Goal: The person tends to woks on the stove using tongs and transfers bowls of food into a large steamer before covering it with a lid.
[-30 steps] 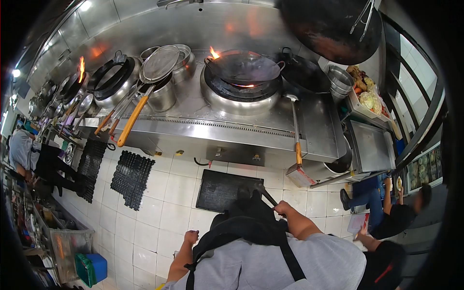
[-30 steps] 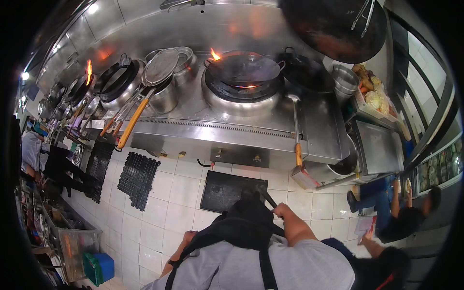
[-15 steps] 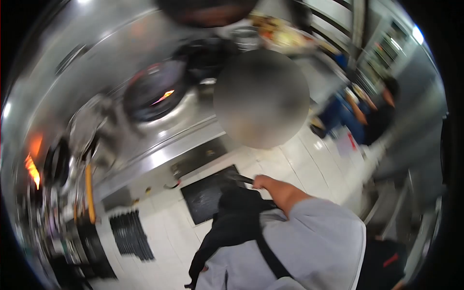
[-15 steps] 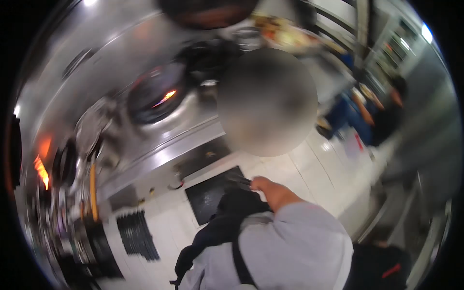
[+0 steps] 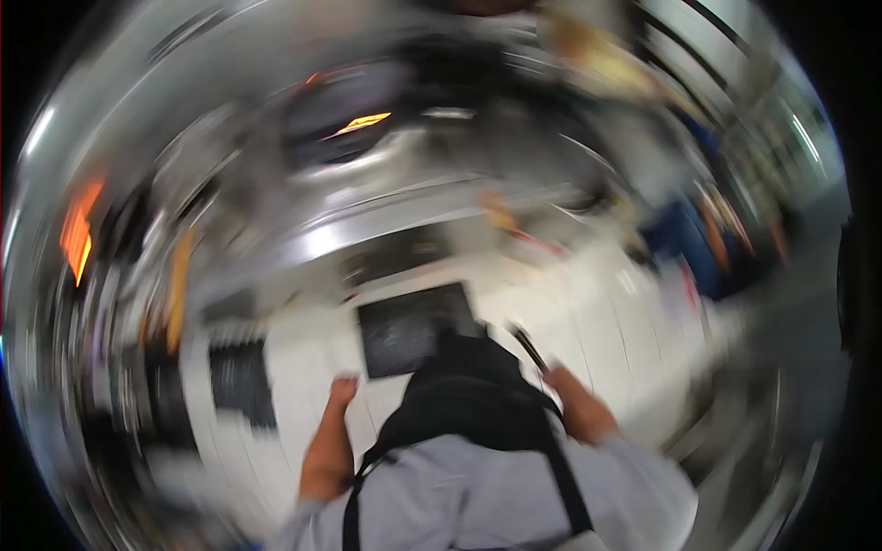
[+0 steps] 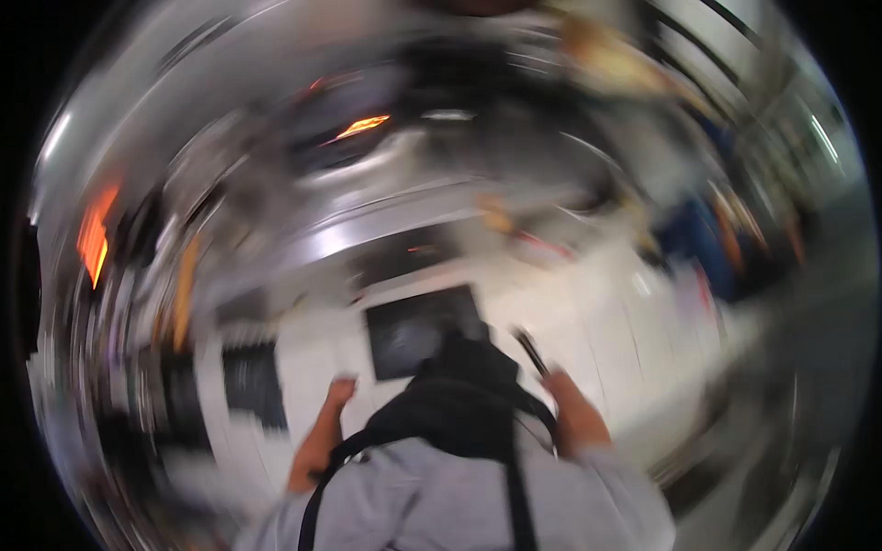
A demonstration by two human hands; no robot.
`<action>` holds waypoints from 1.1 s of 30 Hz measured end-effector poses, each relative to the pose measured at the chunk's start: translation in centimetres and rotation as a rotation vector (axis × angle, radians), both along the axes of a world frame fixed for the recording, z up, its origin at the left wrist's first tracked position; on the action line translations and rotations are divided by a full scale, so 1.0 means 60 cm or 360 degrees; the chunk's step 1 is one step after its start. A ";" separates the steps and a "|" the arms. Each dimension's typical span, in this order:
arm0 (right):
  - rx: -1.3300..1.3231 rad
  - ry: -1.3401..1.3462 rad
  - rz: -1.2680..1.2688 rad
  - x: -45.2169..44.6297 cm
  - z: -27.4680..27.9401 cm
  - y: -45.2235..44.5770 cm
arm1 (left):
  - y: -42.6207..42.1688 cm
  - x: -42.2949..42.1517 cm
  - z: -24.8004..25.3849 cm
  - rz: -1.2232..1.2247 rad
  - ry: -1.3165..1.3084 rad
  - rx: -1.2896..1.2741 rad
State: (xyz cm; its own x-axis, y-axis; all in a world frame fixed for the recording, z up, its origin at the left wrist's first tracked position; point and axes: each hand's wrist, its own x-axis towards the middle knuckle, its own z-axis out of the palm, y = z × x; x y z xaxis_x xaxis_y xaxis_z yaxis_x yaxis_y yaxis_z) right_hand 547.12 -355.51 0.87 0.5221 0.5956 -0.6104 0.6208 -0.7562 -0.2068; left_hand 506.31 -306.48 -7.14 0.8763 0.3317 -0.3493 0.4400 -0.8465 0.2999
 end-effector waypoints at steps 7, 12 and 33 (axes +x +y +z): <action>0.0026 -0.0016 -0.0143 0.157 0.109 0.281 | -0.104 0.049 0.231 0.1463 -0.0334 -0.0494; 0.0121 -0.0107 0.0219 0.129 0.092 0.414 | -0.260 -0.058 0.193 0.1832 -0.0231 -0.0575; -0.0123 0.0384 0.1297 -0.148 0.201 0.619 | -0.627 -0.104 0.093 0.2961 -0.0179 -0.0770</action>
